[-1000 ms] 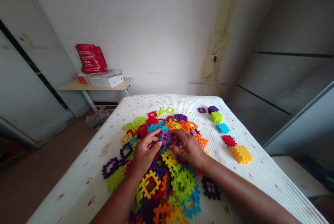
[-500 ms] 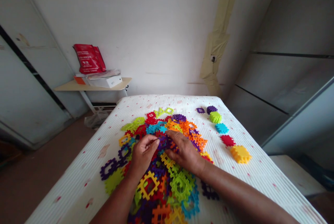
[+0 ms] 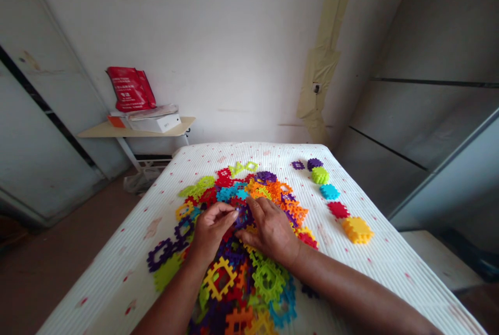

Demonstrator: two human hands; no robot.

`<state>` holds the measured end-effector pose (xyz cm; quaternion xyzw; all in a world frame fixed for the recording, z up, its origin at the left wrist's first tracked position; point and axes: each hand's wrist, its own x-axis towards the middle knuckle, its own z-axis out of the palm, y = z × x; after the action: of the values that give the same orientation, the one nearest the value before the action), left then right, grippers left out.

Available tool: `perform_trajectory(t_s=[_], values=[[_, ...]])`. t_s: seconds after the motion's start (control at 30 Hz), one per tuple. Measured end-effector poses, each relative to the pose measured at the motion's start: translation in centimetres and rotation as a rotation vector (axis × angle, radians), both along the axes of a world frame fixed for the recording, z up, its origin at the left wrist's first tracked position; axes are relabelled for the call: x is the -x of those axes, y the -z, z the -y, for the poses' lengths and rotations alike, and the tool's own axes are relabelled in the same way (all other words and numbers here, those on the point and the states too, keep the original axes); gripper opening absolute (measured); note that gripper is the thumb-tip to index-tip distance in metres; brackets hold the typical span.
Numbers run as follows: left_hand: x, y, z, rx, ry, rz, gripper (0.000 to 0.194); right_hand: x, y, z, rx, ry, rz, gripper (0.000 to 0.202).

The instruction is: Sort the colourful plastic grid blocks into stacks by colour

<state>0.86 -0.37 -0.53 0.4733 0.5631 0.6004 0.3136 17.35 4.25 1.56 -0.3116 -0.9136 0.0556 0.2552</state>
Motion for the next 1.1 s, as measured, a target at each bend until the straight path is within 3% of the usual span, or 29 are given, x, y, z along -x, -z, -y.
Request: perform_trajectory(t_s=[0.27, 0.47, 0.57, 0.7, 0.77, 0.9, 1.1], values=[[-0.1, 0.2, -0.2, -0.002, 0.017, 0.036, 0.021, 0.3, 0.4, 0.0, 0.027, -0.016, -0.059, 0.063], [-0.3, 0.2, -0.1, 0.027, 0.041, 0.13, 0.026, -0.3, -0.1, -1.5, 0.087, -0.037, -0.162, 0.05], [-0.5, -0.2, -0.1, -0.002, 0.036, 0.169, 0.03, -1.4, -0.9, -5.4, 0.084, 0.141, -0.156, 0.043], [-0.6, -0.7, -0.1, 0.002, 0.016, 0.174, 0.03, -3.2, -1.1, -13.3, 0.093, 0.624, 0.009, 0.036], [-0.6, -0.8, -0.1, 0.017, 0.015, 0.163, 0.03, -4.0, -0.6, -16.6, 0.144, 0.755, 0.107, 0.034], [-0.4, -0.8, 0.0, 0.029, 0.01, 0.131, 0.03, -4.8, 0.8, -20.2, 0.239, 0.858, 0.203, 0.032], [0.0, -0.4, -0.1, 0.031, -0.005, 0.104, 0.028, -4.9, 2.4, -22.0, 0.285, 0.909, 0.249, 0.032]])
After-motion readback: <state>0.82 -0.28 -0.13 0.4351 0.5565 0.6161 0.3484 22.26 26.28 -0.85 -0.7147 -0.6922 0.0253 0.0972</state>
